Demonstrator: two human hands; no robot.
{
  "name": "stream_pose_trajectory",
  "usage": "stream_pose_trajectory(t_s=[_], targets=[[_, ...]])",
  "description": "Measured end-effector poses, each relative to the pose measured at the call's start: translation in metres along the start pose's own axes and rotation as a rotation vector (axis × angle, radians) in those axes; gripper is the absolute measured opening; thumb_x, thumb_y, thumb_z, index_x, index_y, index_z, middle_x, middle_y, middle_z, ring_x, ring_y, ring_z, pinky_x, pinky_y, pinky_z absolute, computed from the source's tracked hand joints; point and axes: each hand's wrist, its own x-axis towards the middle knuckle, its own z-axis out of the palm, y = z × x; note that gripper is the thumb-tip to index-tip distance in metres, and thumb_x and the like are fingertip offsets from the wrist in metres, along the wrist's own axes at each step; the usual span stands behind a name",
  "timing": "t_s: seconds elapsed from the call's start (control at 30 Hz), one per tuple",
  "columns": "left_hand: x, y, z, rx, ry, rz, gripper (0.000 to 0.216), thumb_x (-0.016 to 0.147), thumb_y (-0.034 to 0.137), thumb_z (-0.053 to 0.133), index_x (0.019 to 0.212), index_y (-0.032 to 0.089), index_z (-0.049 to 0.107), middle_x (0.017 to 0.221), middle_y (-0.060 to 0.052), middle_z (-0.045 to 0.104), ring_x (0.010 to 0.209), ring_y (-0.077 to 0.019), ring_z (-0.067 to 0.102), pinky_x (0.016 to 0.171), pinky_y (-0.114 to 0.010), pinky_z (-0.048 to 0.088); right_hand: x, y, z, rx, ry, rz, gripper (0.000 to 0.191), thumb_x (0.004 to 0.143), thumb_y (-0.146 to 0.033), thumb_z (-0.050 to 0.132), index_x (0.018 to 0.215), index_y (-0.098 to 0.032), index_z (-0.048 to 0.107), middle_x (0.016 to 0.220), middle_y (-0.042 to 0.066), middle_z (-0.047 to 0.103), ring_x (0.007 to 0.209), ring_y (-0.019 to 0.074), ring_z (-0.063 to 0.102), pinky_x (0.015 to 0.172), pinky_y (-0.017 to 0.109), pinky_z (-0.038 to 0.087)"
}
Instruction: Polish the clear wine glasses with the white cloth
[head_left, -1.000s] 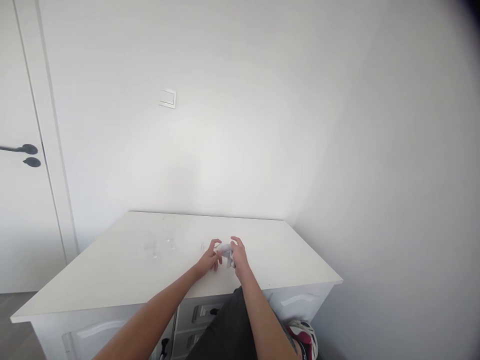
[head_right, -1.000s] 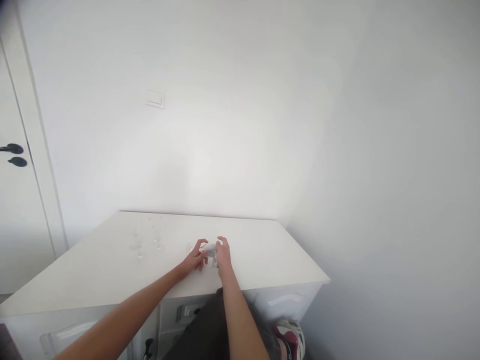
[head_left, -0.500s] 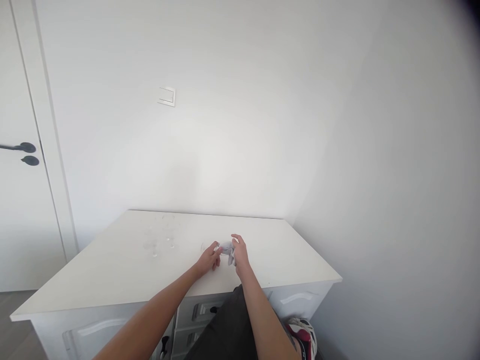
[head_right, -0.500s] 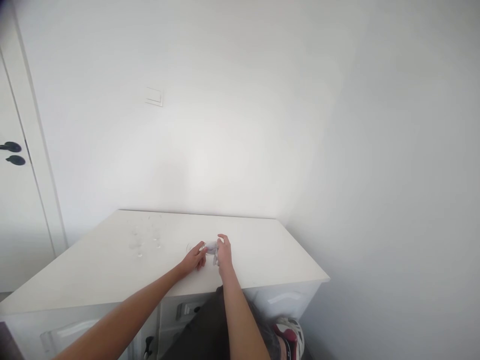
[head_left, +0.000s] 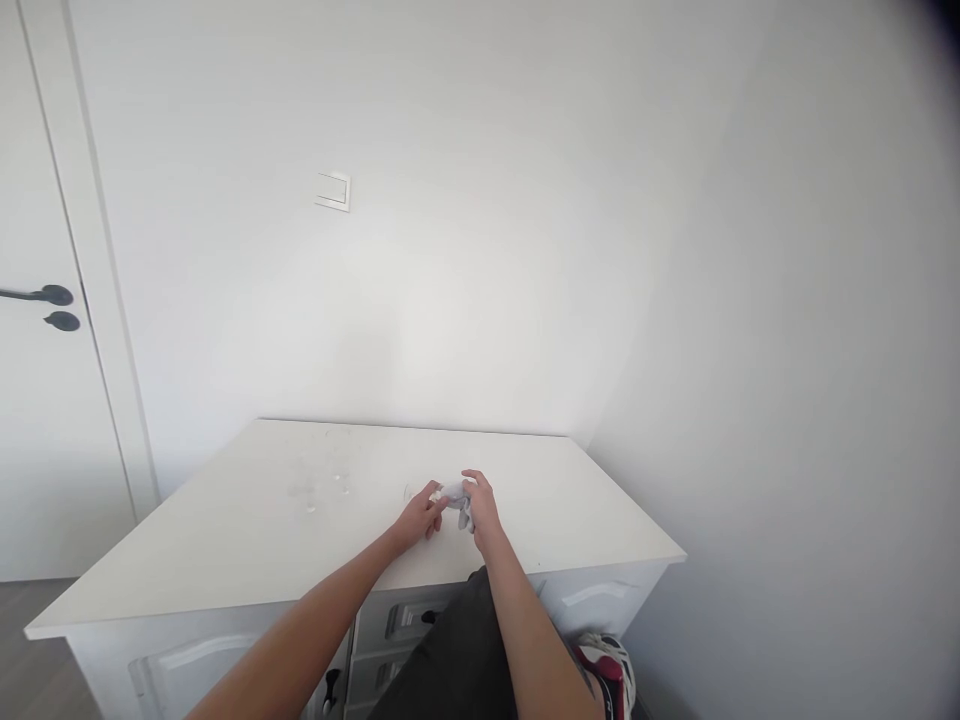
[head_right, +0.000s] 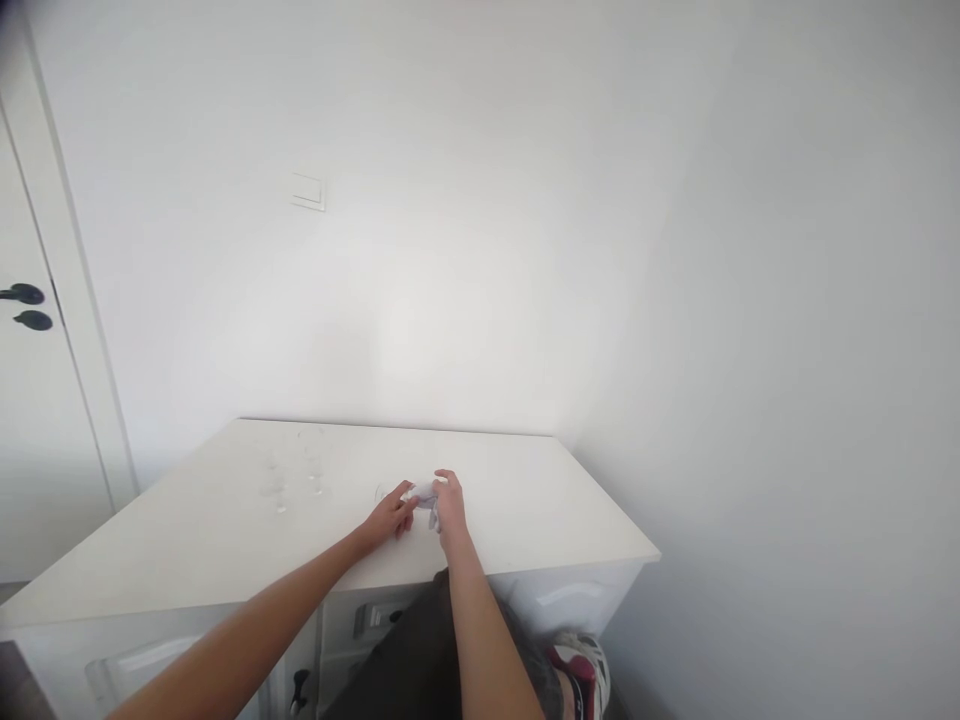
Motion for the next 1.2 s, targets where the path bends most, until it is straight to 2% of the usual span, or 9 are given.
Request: stream_pose_trajectory(t_s=[0.13,0.27,0.43,0.57,0.7,0.8,1.03,1.1,1.2], targets=[[0.0,-0.003,0.0,-0.033,0.022,-0.01,0.046,0.092,0.067,0.037,0.084,0.023,0.046,0.047,0.006,0.058,0.031,-0.0105,0.044,0.038,-0.021,0.032,-0.001,0.001,0.001,-0.076,-0.064,-0.038,0.034,0.08,-0.038,0.05,0.106,-0.023,0.065,0.077,0.001,0.058,0.067,0.016,0.053,0.061,0.026,0.041],[0.0,-0.006,-0.001,-0.08,0.046,-0.035,0.05,0.092,0.069,0.033,0.083,0.022,0.047,0.046,0.005,0.058,0.029,-0.0112,0.044,0.035,-0.021,0.031,-0.005,0.001,0.003,-0.205,-0.159,-0.15,0.037,0.079,-0.035,0.057,0.114,-0.026,0.065,0.098,0.004,0.063,0.087,0.0187,0.057,0.076,0.03,0.044],[0.0,-0.007,-0.002,-0.095,0.067,-0.029,0.052,0.093,0.07,0.031,0.085,0.022,0.049,0.05,0.004,0.059,0.03,-0.0113,0.047,0.036,-0.021,0.031,-0.007,0.008,0.004,-0.349,-0.312,-0.262,0.056,0.07,-0.022,0.065,0.125,-0.029,0.06,0.104,0.003,0.064,0.093,0.0204,0.058,0.083,0.033,0.044],[-0.002,0.0,-0.003,-0.119,0.011,-0.043,0.054,0.094,0.069,0.029,0.112,0.022,0.048,0.057,0.004,0.063,0.036,-0.0119,0.052,0.04,-0.021,0.032,0.0,0.013,0.006,-0.349,-0.189,-0.246,0.053,0.067,-0.018,0.063,0.119,-0.028,0.064,0.106,0.004,0.064,0.098,0.0218,0.057,0.087,0.034,0.043],[-0.003,0.003,-0.004,-0.104,-0.076,-0.001,0.057,0.09,0.064,0.047,0.13,0.024,0.038,0.071,0.001,0.069,0.042,-0.0113,0.056,0.046,-0.022,0.035,0.006,0.01,0.004,-0.202,0.016,-0.101,0.044,0.07,-0.026,0.06,0.114,-0.023,0.064,0.099,0.005,0.065,0.088,0.0212,0.059,0.078,0.032,0.046],[-0.001,0.0,-0.004,-0.083,-0.09,0.026,0.05,0.089,0.061,0.051,0.121,0.023,0.043,0.071,0.002,0.068,0.041,-0.0105,0.054,0.047,-0.023,0.036,0.004,0.005,-0.001,-0.102,0.048,-0.04,0.043,0.072,-0.033,0.061,0.114,-0.022,0.063,0.091,0.005,0.065,0.08,0.0204,0.06,0.068,0.029,0.046],[0.002,-0.004,-0.002,-0.048,0.042,0.009,0.042,0.093,0.064,0.039,0.084,0.024,0.044,0.054,0.006,0.058,0.035,-0.0097,0.048,0.042,-0.021,0.032,-0.002,0.001,0.0,-0.095,-0.058,-0.117,0.037,0.076,-0.04,0.063,0.109,-0.024,0.066,0.089,0.004,0.065,0.08,0.0196,0.059,0.065,0.027,0.044],[0.001,-0.002,-0.002,-0.049,0.049,0.019,0.042,0.094,0.063,0.036,0.084,0.023,0.044,0.055,0.005,0.059,0.036,-0.01,0.048,0.042,-0.022,0.033,-0.001,0.003,0.002,-0.122,-0.067,-0.142,0.038,0.074,-0.036,0.064,0.111,-0.025,0.066,0.09,0.004,0.065,0.081,0.0194,0.059,0.067,0.027,0.044],[-0.001,0.0,-0.003,-0.077,0.016,0.018,0.038,0.095,0.061,0.036,0.103,0.024,0.045,0.058,0.006,0.06,0.039,-0.0111,0.05,0.044,-0.022,0.034,0.002,0.007,0.003,-0.148,-0.028,-0.169,0.04,0.074,-0.033,0.06,0.113,-0.025,0.065,0.094,0.003,0.065,0.082,0.0189,0.059,0.072,0.029,0.046]])
